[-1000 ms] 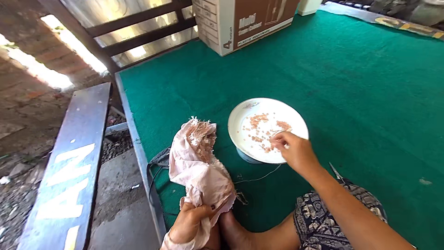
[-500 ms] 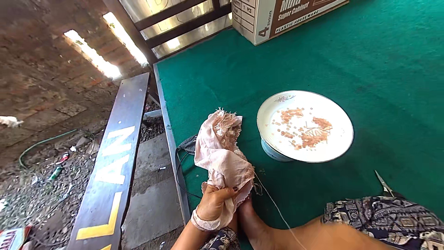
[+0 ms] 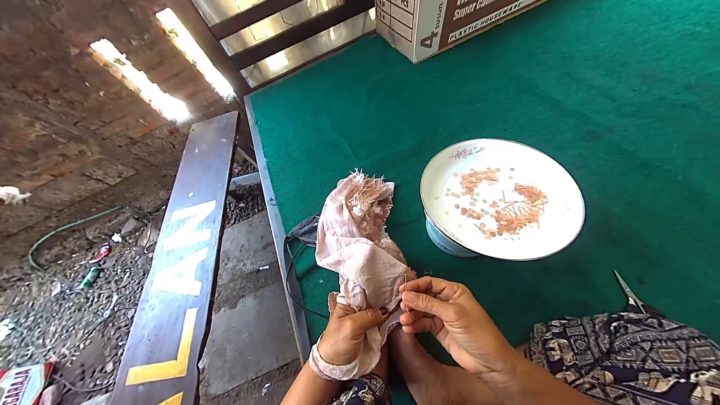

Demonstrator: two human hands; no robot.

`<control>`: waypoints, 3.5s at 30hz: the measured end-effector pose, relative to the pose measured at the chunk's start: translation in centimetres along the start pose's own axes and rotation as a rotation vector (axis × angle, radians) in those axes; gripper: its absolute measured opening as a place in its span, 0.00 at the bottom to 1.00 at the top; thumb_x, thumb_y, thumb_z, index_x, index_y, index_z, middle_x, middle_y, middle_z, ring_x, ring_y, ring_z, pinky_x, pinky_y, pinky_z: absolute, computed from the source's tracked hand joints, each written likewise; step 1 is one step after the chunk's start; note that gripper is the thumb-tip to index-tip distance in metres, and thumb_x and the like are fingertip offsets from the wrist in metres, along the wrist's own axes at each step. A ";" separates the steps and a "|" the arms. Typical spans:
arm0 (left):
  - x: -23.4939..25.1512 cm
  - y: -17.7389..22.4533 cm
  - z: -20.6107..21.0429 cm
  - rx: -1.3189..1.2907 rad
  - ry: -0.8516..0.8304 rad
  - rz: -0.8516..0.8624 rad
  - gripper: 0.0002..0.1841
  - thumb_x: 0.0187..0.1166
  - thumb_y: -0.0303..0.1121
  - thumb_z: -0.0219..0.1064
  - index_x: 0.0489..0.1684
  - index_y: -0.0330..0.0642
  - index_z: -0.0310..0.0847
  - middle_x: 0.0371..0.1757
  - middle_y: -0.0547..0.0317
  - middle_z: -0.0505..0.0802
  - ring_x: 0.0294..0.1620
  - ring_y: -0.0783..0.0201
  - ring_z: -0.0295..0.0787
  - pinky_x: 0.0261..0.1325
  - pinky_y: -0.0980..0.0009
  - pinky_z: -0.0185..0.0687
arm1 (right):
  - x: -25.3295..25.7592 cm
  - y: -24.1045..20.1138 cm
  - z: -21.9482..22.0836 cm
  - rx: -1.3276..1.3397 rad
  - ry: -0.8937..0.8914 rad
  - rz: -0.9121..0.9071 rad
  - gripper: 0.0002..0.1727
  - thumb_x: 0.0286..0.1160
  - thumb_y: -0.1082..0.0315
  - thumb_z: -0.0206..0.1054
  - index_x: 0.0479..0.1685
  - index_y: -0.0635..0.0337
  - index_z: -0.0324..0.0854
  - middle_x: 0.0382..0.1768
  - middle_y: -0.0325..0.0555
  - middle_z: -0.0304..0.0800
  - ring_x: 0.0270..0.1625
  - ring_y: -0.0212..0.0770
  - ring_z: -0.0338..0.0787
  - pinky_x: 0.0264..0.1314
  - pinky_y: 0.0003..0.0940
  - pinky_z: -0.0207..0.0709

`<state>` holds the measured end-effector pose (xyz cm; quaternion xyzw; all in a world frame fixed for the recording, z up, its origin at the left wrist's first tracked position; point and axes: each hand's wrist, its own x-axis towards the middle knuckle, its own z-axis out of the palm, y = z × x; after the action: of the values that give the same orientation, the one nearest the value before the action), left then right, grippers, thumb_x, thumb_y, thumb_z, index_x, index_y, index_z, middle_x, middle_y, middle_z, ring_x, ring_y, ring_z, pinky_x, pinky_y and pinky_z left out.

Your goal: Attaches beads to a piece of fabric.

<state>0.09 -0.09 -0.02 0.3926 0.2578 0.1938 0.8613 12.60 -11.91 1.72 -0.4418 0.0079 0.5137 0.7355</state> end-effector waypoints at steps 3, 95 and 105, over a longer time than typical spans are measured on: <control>-0.1 -0.1 0.1 0.000 0.007 -0.004 0.21 0.60 0.08 0.58 0.41 0.42 0.87 0.40 0.57 0.97 0.43 0.67 0.95 0.52 0.67 0.91 | -0.1 -0.1 -0.1 0.002 0.002 0.008 0.09 0.73 0.85 0.64 0.37 0.67 0.89 0.26 0.47 0.95 0.25 0.36 0.95 0.33 0.29 0.93; -0.4 -0.4 -1.1 0.111 -0.250 -0.056 0.24 0.63 0.08 0.59 0.47 0.48 0.88 0.46 0.66 0.97 0.51 0.73 0.93 0.60 0.70 0.87 | 1.8 -10.7 -6.4 -0.288 0.351 -0.851 0.12 0.95 0.67 0.46 0.44 0.47 0.75 0.35 0.26 0.93 0.29 0.26 0.91 0.38 0.22 0.90; -0.4 -0.1 -1.2 0.101 -0.239 -0.082 0.23 0.63 0.08 0.58 0.46 0.47 0.88 0.45 0.65 0.97 0.49 0.72 0.93 0.59 0.70 0.88 | 1.2 -16.9 -7.3 -0.262 0.435 -1.033 0.09 0.94 0.67 0.50 0.46 0.51 0.75 0.37 0.33 0.92 0.38 0.36 0.96 0.50 0.34 0.94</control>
<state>-0.92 0.33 -0.62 0.4450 0.1786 0.0972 0.8721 29.27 -17.23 7.50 -0.5711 -0.1214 -0.0184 0.8116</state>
